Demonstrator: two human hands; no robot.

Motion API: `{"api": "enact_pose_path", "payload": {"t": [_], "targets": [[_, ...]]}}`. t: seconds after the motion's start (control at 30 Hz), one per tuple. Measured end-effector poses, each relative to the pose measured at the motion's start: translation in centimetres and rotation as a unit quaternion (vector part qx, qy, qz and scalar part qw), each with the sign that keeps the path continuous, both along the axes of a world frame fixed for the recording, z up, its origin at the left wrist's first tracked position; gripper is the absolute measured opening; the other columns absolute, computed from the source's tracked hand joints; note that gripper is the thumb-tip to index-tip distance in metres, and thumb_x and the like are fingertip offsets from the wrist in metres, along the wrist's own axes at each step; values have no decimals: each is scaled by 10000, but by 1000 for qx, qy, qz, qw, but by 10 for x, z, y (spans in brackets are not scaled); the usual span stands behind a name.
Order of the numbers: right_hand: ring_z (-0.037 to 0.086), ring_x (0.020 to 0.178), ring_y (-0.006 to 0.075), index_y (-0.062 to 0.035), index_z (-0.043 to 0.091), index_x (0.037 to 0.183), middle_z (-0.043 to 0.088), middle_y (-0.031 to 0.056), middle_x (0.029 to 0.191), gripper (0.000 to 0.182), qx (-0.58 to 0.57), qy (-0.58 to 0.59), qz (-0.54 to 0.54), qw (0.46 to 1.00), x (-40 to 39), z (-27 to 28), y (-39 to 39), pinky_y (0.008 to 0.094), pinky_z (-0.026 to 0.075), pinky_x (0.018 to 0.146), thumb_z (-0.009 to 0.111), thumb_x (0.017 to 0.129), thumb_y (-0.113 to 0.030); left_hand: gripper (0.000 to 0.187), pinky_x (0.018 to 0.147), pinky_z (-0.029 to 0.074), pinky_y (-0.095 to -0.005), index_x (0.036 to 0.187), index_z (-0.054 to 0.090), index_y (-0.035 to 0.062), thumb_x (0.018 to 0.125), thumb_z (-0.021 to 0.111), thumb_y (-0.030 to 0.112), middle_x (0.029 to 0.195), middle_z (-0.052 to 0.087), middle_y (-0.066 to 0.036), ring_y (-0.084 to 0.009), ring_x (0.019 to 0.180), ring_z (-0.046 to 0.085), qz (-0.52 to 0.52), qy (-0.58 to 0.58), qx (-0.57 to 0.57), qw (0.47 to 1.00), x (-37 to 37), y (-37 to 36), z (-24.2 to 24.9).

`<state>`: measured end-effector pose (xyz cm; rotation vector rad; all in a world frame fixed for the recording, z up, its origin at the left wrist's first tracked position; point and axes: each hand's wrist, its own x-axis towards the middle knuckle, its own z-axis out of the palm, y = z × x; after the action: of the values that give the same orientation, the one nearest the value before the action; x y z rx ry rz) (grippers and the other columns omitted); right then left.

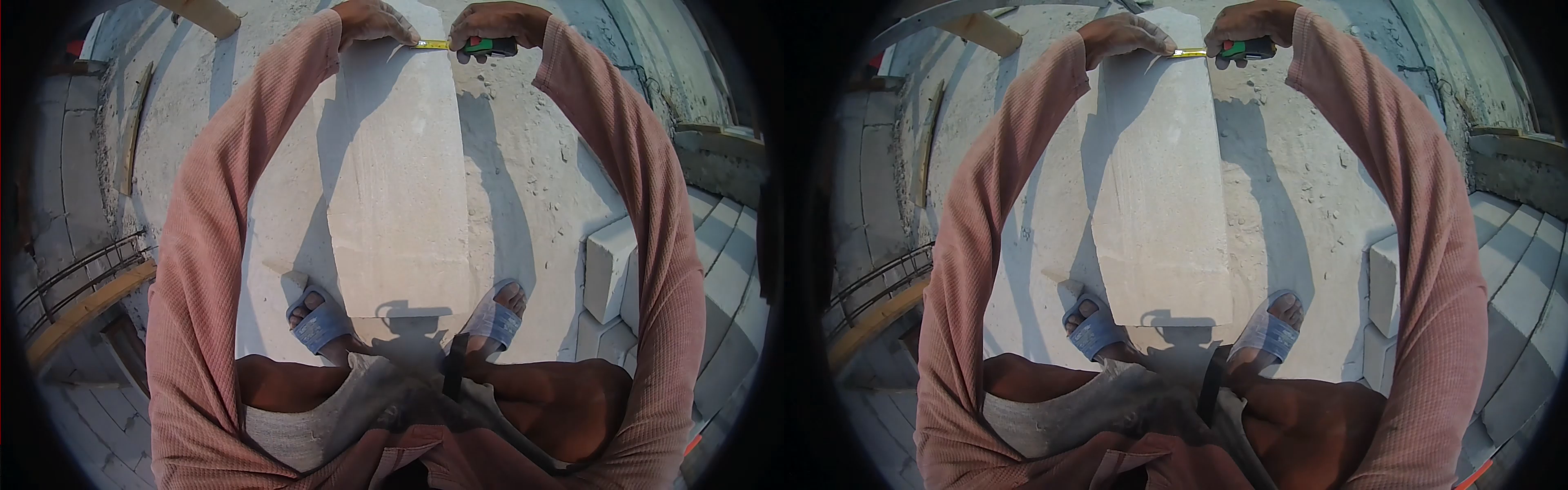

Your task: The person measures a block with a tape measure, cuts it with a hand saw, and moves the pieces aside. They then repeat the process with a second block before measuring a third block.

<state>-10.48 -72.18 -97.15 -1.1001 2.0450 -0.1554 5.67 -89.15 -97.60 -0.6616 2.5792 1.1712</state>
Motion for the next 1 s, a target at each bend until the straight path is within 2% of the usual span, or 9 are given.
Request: {"api": "enact_pose_path", "payload": {"t": [0.1, 0.17, 0.27, 0.4, 0.57, 0.67, 1.0], "targets": [[637, 713, 122, -62, 714, 1050, 680, 64, 889, 322, 8, -4, -4, 1000, 6, 1, 5, 248, 553, 649, 643, 870, -320, 462, 1127, 279, -501, 1137, 771, 168, 748, 864, 400, 1184, 722, -135, -301, 1179, 619, 5, -20, 21, 1000, 7, 6, 0], [638, 713, 122, -61, 715, 1047, 681, 65, 890, 322, 12, -11, -8, 1000, 9, 2, 8, 248, 555, 651, 645, 870, -321, 465, 1122, 287, -495, 1136, 772, 167, 741, 869, 393, 1181, 723, -137, -294, 1178, 621, 26, -21, 7, 999, 7, 10, -14], [641, 713, 123, -59, 716, 1043, 683, 67, 891, 323, 20, -17, -12, 1000, 14, 4, 9, 248, 558, 654, 647, 869, -322, 454, 1114, 296, -504, 1134, 773, 165, 746, 867, 381, 1172, 727, -134, -293, 1172, 625, 43, -26, 19, 999, 18, 25, -6], [659, 687, 136, -8, 718, 1002, 703, 95, 911, 333, 44, -14, -22, 999, 29, 10, 17, 257, 585, 671, 670, 826, -286, 439, 1091, 348, -433, 1127, 773, 140, 756, 862, 358, 1142, 735, -142, -285, 1121, 651, 34, -48, 53, 997, 30, 36, 4], [652, 681, 130, -14, 721, 1001, 703, 91, 886, 327, 56, -43, -25, 997, 44, 15, 31, 243, 582, 655, 663, 816, -277, 412, 1056, 397, -352, 1121, 769, 106, 788, 843, 338, 1122, 737, -159, -270, 1060, 677, 30, -56, 84, 994, 45, 48, 9], [649, 683, 119, -20, 723, 1000, 706, 82, 880, 323, 62, -43, -15, 997, 50, 16, 37, 240, 577, 649, 665, 813, -277, 388, 1043, 414, -362, 1112, 770, 98, 810, 830, 334, 1114, 738, -155, -265, 1040, 681, 20, -60, 77, 995, 53, 56, 9], [623, 663, 97, -29, 729, 967, 698, 45, 843, 297, 73, -68, -10, 995, 77, 21, 66, 243, 540, 580, 646, 832, -279, 374, 972, 458, -297, 1083, 774, 80, 822, 823, 342, 1040, 744, -157, -227, 955, 684, 4, -74, 88, 993, 78, 81, 12]]}}
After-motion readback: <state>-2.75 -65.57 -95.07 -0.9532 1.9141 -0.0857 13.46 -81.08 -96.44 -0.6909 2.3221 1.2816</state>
